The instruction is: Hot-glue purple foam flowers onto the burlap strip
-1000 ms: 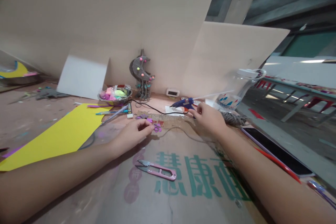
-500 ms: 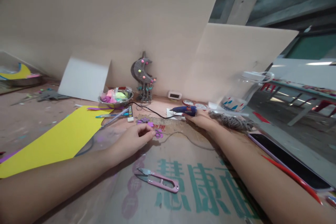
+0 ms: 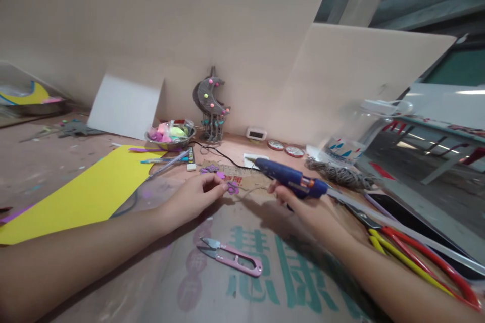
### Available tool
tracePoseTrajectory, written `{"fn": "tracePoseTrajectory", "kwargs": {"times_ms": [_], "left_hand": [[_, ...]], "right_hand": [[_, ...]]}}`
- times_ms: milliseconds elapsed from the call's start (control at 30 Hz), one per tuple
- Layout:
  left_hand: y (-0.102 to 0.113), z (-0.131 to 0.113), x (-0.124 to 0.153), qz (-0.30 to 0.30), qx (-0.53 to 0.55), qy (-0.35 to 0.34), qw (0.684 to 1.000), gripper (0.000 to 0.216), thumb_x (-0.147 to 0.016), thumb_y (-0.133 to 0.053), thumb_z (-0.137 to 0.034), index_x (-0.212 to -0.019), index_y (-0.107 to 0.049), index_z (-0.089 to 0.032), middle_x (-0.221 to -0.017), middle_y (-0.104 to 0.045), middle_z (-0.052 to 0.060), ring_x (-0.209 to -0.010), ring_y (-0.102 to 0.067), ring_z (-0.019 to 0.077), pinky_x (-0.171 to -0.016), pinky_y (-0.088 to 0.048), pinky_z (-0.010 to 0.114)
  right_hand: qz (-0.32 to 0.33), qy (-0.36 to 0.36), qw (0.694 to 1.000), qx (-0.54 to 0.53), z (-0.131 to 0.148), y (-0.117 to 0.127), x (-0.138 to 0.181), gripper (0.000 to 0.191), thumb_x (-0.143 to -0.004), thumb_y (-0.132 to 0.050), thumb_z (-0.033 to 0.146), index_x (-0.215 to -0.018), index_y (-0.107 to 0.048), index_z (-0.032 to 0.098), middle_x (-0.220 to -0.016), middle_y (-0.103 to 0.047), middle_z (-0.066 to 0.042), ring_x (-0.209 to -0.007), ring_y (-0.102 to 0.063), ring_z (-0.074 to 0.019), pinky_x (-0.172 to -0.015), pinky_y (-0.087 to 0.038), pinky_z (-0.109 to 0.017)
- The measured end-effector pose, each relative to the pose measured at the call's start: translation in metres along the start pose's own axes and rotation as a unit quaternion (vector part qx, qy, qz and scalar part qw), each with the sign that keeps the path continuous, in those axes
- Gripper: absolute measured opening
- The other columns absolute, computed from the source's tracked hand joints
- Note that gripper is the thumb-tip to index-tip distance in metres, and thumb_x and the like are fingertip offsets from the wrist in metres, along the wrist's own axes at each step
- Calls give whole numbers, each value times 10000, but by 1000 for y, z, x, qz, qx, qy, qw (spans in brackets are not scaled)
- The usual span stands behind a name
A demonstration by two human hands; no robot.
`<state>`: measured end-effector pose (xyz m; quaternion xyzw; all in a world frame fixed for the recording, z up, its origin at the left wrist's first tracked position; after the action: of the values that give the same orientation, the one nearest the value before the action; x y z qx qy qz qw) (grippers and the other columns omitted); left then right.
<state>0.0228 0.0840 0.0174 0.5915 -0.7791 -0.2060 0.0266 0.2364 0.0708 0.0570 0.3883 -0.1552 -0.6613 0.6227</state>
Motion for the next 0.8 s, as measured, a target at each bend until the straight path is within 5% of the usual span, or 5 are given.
{"fn": "tracePoseTrajectory", "kwargs": {"times_ms": [267, 800], "left_hand": [[0, 1, -1, -1, -27, -3, 1000, 198, -775, -466, -323, -724, -572, -165, -720, -625, 6, -705, -554, 149, -631, -396, 234], [-2, 6, 2, 1, 9, 37, 999, 170, -745, -503, -328, -680, -508, -171, -541, -522, -40, -467, -481, 78, -433, -356, 167]], "right_hand": [[81, 28, 996, -15, 3, -23, 23, 239, -734, -545, 458, -762, -640, 240, -759, -688, -61, -710, -648, -234, -657, -542, -338], [34, 30, 998, 52, 22, -27, 24, 188, -680, -568, 405, -627, -558, 225, -562, -592, 7, -530, -576, -172, -490, -473, -278]]}}
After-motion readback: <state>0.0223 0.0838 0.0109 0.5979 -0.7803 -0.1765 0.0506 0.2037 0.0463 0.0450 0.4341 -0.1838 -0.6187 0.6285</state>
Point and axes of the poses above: each hand's wrist, its own x-axis away from the middle knuckle, its own y-axis out of the back of the hand, z = x × y, the point moved 8 cm from there along -x, towards the middle knuckle
